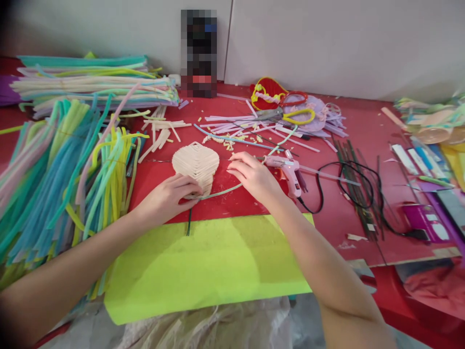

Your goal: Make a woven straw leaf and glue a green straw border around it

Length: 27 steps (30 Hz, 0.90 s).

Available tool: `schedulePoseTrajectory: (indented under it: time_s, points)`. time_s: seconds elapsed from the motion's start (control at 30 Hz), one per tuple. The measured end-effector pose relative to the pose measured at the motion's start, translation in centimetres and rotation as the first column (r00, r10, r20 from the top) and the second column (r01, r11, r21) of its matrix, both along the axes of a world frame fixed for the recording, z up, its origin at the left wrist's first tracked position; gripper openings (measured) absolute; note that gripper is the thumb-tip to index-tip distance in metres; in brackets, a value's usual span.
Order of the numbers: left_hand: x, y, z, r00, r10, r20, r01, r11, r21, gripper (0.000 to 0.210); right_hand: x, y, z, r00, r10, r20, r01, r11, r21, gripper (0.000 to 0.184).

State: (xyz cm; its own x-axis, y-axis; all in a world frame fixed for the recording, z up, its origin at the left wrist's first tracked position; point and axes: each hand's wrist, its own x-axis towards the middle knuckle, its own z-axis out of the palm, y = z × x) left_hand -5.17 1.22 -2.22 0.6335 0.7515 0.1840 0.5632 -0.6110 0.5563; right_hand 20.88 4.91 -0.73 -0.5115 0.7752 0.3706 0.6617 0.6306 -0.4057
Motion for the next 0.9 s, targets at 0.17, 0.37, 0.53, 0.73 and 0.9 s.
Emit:
schedulePoseTrajectory:
  time_s: [0.17, 0.37, 0.53, 0.73, 0.9]
  points:
    - [0.0, -0.1, -0.1, 1.000, 0.001, 0.001, -0.001, 1.000, -0.001, 0.012, 2.5, -4.3, 1.4, 0.926, -0.375, -0.050, 0.378, 0.910, 0.172, 0.015]
    - [0.0, 0.0, -0.1, 1.000, -0.010, -0.006, 0.010, 1.000, 0.007, 0.011, 8.9, -7.5, -1.2, 0.649, -0.750, 0.128, 0.740, 0.661, 0.123, 0.036]
    - [0.1, 0.0, -0.1, 1.000, -0.004, -0.001, 0.004, 1.000, 0.000, 0.009, 11.0, -7.1, -3.3, 0.607, -0.784, 0.129, 0.792, 0.610, -0.018, 0.040]
    - [0.1, -0.1, -0.2, 1.000, -0.009, -0.003, 0.009, 1.000, -0.001, 0.011, 11.6, -7.2, -2.5, 0.556, -0.827, 0.076, 0.831, 0.554, -0.049, 0.041]
    - [0.1, 0.0, -0.1, 1.000, -0.010, 0.008, 0.010, 1.000, 0.004, 0.011, 13.8, -7.7, -1.6, 0.516, -0.851, 0.096, 0.854, 0.519, 0.010, 0.042]
